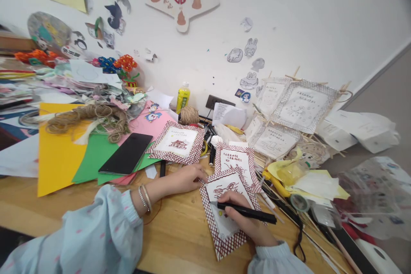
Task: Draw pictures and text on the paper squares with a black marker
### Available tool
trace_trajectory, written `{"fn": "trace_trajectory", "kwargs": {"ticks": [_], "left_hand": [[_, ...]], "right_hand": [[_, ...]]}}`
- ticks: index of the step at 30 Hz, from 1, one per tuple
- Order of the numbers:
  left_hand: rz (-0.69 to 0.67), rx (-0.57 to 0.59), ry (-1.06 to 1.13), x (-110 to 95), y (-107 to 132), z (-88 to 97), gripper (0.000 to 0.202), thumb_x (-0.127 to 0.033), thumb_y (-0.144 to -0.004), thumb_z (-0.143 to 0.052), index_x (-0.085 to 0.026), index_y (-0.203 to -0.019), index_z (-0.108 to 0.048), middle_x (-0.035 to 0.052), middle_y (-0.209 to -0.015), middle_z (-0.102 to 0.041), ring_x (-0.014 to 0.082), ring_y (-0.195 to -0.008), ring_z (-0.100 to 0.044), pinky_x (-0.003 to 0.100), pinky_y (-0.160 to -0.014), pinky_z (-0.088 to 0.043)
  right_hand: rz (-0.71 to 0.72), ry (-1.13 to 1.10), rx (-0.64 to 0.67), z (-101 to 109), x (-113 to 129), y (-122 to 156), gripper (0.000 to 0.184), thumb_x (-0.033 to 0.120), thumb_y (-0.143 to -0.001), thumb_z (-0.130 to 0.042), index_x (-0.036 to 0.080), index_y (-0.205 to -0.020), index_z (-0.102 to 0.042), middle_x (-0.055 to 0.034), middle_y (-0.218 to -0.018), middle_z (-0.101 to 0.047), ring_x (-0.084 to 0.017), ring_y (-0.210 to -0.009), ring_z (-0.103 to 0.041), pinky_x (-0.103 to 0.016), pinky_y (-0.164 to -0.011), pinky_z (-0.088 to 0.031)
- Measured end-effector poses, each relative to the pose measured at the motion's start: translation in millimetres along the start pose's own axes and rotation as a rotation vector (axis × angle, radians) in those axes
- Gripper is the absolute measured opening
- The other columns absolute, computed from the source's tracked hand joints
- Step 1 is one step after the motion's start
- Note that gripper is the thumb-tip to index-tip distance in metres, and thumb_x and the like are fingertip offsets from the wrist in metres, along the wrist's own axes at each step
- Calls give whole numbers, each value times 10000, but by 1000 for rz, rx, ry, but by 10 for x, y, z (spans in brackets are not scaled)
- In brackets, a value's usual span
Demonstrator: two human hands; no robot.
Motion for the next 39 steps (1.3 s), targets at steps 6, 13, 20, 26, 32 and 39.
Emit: {"fn": "trace_trajectory", "kwargs": {"ticks": [6,13,20,26,32,39], "left_hand": [[-2,7,-12,-12,3,9,237,-45,-780,-638,-196,-932,-741,52,-936,-676,195,-880,-628,285,-802,-472],[-16,5,-4,-21,1,21,222,-48,-786,-640,-185,-933,-736,56,-947,-681,194,-891,-631,286,-809,-475],[-10,0,7,-18,1,14,259,-19,-770,-632,-184,-938,-737,59,-963,-681,192,-903,-636,293,-834,-479],[1,-10,4,-39,6,26,247,-33,-778,-638,-198,-930,-741,49,-957,-673,184,-890,-636,291,-826,-489],[-8,-17,8,-27,5,20,262,-28,-776,-631,-209,-930,-742,40,-929,-667,180,-870,-633,289,-816,-485],[-37,-16,21,1,9,0,281,-9,-776,-610,-209,-929,-733,35,-947,-676,179,-899,-628,289,-831,-478]], "right_hand": [[5,-22,9,8,-73,42,128,253,-827,-537,242,-917,-627,-46,-974,-647,-257,-992,-583,-418,-923,-452],[18,-33,4,14,-258,105,152,306,-870,-552,253,-988,-631,-53,-1044,-648,-263,-1043,-578,-448,-962,-433],[14,-30,9,29,-314,133,164,332,-887,-557,257,-1006,-640,-55,-1041,-644,-265,-1042,-577,-466,-968,-431],[22,-59,15,32,-318,149,151,335,-882,-566,264,-991,-643,-49,-1031,-639,-264,-1028,-582,-461,-962,-435],[22,-55,33,42,-315,203,155,285,-886,-549,269,-1011,-639,-42,-1060,-635,-254,-1065,-565,-440,-975,-428],[17,-69,25,43,-393,256,167,328,-894,-562,259,-1019,-650,-57,-1077,-643,-262,-1083,-569,-450,-987,-433]]}}
Point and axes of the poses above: each hand's wrist, its own y-axis away from the middle knuckle, its own z-axis out of the back of the hand, x = y × z, the point moved 3 cm from there along -y, towards the middle knuckle
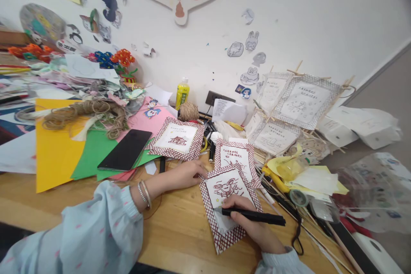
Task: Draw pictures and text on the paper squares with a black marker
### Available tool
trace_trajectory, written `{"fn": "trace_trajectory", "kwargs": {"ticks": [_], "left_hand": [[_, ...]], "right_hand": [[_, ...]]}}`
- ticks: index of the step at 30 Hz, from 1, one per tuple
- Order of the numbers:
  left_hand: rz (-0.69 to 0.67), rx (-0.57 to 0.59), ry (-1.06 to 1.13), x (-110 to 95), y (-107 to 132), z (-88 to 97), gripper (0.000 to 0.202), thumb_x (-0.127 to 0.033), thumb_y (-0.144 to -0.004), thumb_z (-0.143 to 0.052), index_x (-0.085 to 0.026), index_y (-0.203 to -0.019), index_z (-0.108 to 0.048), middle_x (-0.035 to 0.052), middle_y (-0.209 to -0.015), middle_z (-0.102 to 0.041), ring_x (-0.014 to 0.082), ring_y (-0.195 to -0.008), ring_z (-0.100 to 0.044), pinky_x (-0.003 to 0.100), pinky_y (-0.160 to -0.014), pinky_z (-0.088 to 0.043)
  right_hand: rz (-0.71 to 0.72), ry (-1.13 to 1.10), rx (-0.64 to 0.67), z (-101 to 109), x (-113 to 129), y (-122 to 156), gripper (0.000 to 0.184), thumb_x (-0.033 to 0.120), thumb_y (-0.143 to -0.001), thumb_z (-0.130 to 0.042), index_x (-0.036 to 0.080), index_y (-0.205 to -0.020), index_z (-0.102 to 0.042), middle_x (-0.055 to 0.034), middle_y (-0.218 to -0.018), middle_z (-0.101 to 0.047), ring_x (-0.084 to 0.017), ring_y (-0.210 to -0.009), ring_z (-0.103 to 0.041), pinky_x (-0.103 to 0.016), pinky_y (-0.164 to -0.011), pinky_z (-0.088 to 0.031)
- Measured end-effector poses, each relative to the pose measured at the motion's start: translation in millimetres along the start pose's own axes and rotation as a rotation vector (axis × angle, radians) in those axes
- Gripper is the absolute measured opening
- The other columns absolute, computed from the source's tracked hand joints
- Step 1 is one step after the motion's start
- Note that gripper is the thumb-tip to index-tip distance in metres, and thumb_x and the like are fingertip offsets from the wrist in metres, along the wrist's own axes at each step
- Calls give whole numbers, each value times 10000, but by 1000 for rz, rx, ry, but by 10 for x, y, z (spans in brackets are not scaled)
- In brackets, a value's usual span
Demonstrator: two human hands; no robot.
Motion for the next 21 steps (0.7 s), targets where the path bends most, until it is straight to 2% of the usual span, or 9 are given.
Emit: {"fn": "trace_trajectory", "kwargs": {"ticks": [6,10,21], "left_hand": [[-9,8,0,18,0,-7,261,-24,-793,-603,-216,-915,-730,29,-924,-678,185,-895,-620,296,-822,-472],[-8,15,6,26,4,-15,293,-5,-791,-590,-214,-941,-730,31,-940,-685,183,-910,-622,288,-826,-470],[12,-2,16,6,-3,1,213,-57,-798,-634,-200,-924,-729,41,-955,-667,178,-891,-630,288,-823,-479]], "right_hand": [[-7,-25,-36,4,20,15,182,351,-884,-586,251,-1017,-660,-64,-1072,-651,-265,-1071,-578,-460,-998,-424],[-8,-28,-22,8,44,22,173,348,-886,-584,246,-1001,-664,-62,-1054,-654,-262,-1051,-585,-450,-977,-438],[-5,-81,-2,8,60,12,163,361,-852,-598,260,-946,-685,-41,-989,-663,-260,-990,-600,-455,-922,-474]]}}
Point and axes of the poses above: each hand's wrist, its own y-axis away from the middle knuckle, its own z-axis out of the back of the hand, x = y × z, the point moved 3 cm from there along -y, towards the middle knuckle
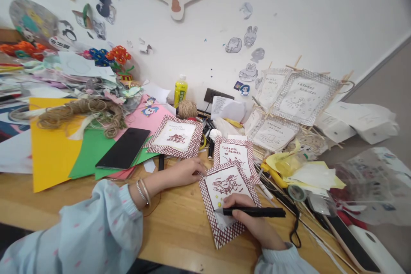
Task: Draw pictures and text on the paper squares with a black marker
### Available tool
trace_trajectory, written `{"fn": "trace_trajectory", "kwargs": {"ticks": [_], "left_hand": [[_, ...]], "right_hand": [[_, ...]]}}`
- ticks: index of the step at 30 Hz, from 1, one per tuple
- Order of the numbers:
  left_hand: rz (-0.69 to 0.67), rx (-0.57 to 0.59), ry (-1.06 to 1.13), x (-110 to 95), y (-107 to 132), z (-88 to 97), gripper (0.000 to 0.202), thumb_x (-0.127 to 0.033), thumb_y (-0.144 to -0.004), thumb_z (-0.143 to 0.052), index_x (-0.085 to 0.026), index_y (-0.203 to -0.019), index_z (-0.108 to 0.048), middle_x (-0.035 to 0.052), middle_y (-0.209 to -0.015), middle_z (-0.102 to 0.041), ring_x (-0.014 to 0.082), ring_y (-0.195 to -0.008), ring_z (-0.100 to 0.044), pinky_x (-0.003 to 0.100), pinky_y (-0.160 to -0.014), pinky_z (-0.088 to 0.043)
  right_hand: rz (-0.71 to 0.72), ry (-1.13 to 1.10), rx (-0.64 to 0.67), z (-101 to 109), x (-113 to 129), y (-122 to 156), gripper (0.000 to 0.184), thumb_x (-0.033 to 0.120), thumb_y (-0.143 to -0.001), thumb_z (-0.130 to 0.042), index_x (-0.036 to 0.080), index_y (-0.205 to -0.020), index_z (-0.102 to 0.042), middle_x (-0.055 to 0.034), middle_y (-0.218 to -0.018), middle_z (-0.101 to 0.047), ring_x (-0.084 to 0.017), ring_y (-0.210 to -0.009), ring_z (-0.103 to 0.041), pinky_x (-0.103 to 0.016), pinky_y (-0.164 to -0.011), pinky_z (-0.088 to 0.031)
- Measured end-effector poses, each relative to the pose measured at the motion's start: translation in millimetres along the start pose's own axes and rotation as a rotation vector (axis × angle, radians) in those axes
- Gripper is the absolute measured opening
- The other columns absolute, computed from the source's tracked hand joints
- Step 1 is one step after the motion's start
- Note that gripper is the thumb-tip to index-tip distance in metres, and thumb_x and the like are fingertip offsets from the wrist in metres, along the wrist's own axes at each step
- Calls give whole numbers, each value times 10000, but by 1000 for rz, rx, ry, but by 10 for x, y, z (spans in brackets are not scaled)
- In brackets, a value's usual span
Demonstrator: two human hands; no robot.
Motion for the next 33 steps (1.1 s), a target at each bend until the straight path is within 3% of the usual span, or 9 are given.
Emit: {"fn": "trace_trajectory", "kwargs": {"ticks": [8,27,33], "left_hand": [[22,18,-20,-19,-2,14,227,-55,-795,-639,-189,-954,-731,62,-980,-679,191,-915,-636,308,-842,-483],[-11,5,-39,0,0,11,243,-61,-797,-607,-213,-943,-728,40,-964,-670,176,-897,-634,300,-833,-486],[17,33,-25,-25,0,26,247,-65,-803,-613,-213,-963,-727,41,-981,-670,184,-913,-630,306,-847,-480]], "right_hand": [[-12,-15,-19,11,1,25,138,292,-816,-606,250,-892,-714,-51,-1003,-681,-260,-1030,-597,-450,-974,-452],[-54,-12,-47,13,-24,124,175,379,-820,-642,241,-881,-732,-76,-1011,-695,-301,-1114,-593,-505,-1032,-393],[-100,-55,-13,16,-2,111,133,318,-787,-643,236,-836,-736,-74,-991,-689,-319,-1145,-576,-510,-1038,-374]]}}
Point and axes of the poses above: each hand's wrist, its own y-axis away from the middle knuckle, its own z-axis out of the back of the hand, x = y × z, the point moved 3 cm from there along -y, towards the middle knuckle
